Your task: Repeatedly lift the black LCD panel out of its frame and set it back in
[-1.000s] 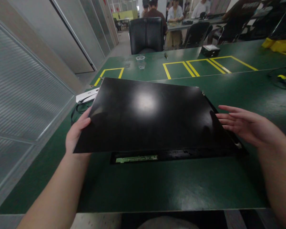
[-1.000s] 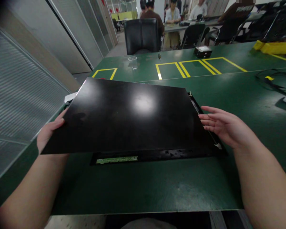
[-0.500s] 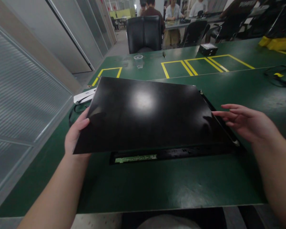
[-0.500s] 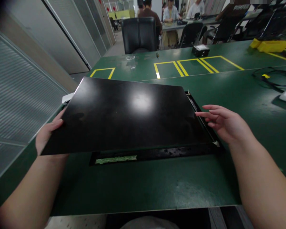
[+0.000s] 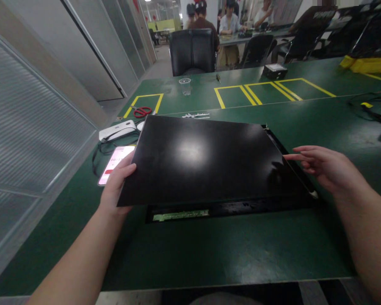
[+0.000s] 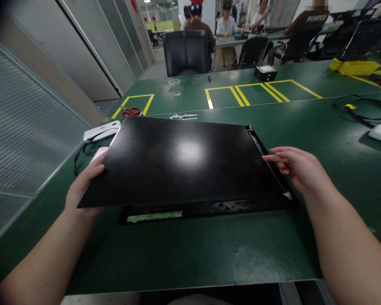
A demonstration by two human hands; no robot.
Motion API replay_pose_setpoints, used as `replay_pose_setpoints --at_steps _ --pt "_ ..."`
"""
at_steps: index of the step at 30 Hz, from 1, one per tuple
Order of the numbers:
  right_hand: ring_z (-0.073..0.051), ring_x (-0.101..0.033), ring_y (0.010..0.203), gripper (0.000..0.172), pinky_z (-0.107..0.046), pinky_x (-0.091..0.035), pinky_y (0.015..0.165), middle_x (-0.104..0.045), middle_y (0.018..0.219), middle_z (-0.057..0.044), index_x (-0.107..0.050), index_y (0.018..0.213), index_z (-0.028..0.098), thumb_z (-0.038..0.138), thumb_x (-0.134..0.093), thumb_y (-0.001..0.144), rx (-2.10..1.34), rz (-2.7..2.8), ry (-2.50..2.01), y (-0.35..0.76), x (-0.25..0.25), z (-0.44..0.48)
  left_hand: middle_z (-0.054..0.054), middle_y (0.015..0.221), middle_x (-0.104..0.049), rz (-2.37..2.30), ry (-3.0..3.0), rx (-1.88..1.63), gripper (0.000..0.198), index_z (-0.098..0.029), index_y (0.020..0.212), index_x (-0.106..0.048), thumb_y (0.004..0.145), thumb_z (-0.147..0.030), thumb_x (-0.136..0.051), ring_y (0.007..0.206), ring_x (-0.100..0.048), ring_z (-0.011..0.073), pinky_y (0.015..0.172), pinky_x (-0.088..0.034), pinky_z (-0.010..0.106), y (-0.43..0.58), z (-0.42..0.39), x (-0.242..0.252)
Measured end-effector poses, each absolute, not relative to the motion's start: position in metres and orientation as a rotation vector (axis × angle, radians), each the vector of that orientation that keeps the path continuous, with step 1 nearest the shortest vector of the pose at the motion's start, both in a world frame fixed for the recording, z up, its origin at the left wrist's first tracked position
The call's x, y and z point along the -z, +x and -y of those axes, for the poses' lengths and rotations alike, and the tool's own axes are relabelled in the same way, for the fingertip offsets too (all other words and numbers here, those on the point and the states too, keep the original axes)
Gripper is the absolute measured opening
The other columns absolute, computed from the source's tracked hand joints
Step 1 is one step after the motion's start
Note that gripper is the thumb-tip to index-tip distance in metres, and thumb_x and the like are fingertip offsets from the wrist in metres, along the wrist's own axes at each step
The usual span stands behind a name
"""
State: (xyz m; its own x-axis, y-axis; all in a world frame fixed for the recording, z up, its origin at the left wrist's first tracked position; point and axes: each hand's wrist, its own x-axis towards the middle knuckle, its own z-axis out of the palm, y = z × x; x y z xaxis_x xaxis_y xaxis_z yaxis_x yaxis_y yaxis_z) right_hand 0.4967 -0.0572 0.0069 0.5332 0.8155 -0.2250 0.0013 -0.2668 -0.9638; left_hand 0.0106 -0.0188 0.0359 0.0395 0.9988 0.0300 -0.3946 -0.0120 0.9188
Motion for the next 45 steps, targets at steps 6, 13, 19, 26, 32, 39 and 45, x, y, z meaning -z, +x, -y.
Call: replay_pose_setpoints --at_steps 6,13,19,26,32,39,45 --pt "-0.009 -0.044 0.051 0.027 -0.021 -0.031 0.039 -0.080 0.083 -0.014 -0.069 0.084 0.020 0.028 -0.077 0.059 -0.887 0.713 -1.698 0.504 -0.001 0.055 0.004 0.105 -0.085 -0.952 0.967 -1.346 0.037 -0.018 0.106 -0.086 0.070 -0.029 -0.088 0.109 -0.077 0.0297 0.098 -0.060 0.032 0.016 0.018 -0.036" --pt "-0.009 -0.044 0.050 0.026 -0.021 -0.029 0.038 -0.080 0.085 -0.014 -0.067 0.082 0.020 0.029 -0.080 0.060 -0.887 0.713 -1.702 0.511 0.002 0.054 0.007 0.109 -0.084 -1.003 0.967 -1.311 0.043 -0.020 0.111 -0.085 0.069 -0.028 -0.087 0.116 -0.074 0.0351 0.100 -0.060 0.039 0.016 0.018 -0.031" --pt "-0.009 -0.043 0.050 0.022 -0.020 -0.031 0.039 -0.079 0.080 -0.014 -0.068 0.077 0.019 0.026 -0.076 0.058 -0.828 0.689 -1.719 0.503 -0.004 0.055 0.010 0.109 -0.084 -1.049 0.963 -1.264 0.050 -0.017 0.120 -0.081 0.072 -0.028 -0.085 0.112 -0.076 0.0354 0.095 -0.062 0.039 0.019 0.020 -0.032" --pt "-0.009 -0.042 0.050 0.023 -0.020 -0.028 0.039 -0.079 0.080 -0.015 -0.068 0.075 0.019 0.027 -0.077 0.056 -0.789 0.683 -1.709 0.500 -0.002 0.054 0.009 0.111 -0.084 -1.064 0.933 -1.253 0.054 -0.018 0.125 -0.079 0.071 -0.026 -0.083 0.110 -0.076 0.0353 0.095 -0.062 0.041 0.022 0.021 -0.031" --pt "-0.009 -0.041 0.051 0.021 -0.019 -0.028 0.039 -0.079 0.076 -0.013 -0.068 0.073 0.019 0.025 -0.074 0.055 -0.774 0.632 -1.742 0.490 -0.011 0.055 0.009 0.111 -0.084 -1.079 0.951 -1.247 0.055 -0.018 0.127 -0.078 0.072 -0.026 -0.082 0.108 -0.077 0.0355 0.093 -0.063 0.040 0.021 0.021 -0.031" --pt "-0.009 -0.041 0.051 0.027 -0.022 -0.030 0.038 -0.078 0.077 -0.013 -0.067 0.076 0.020 0.032 -0.077 0.053 -0.764 0.716 -1.733 0.502 -0.003 0.055 0.008 0.112 -0.083 -1.094 0.935 -1.226 0.053 -0.018 0.125 -0.079 0.072 -0.025 -0.081 0.108 -0.077 0.0347 0.092 -0.063 0.040 0.022 0.022 -0.031" --pt "-0.009 -0.043 0.052 0.023 -0.020 -0.030 0.040 -0.080 0.081 -0.013 -0.068 0.074 0.019 0.029 -0.078 0.055 -0.736 0.695 -1.753 0.502 -0.002 0.055 0.009 0.110 -0.083 -1.122 0.963 -1.181 0.049 -0.018 0.121 -0.080 0.074 -0.027 -0.082 0.107 -0.077 0.0342 0.090 -0.063 0.039 0.023 0.020 -0.030"
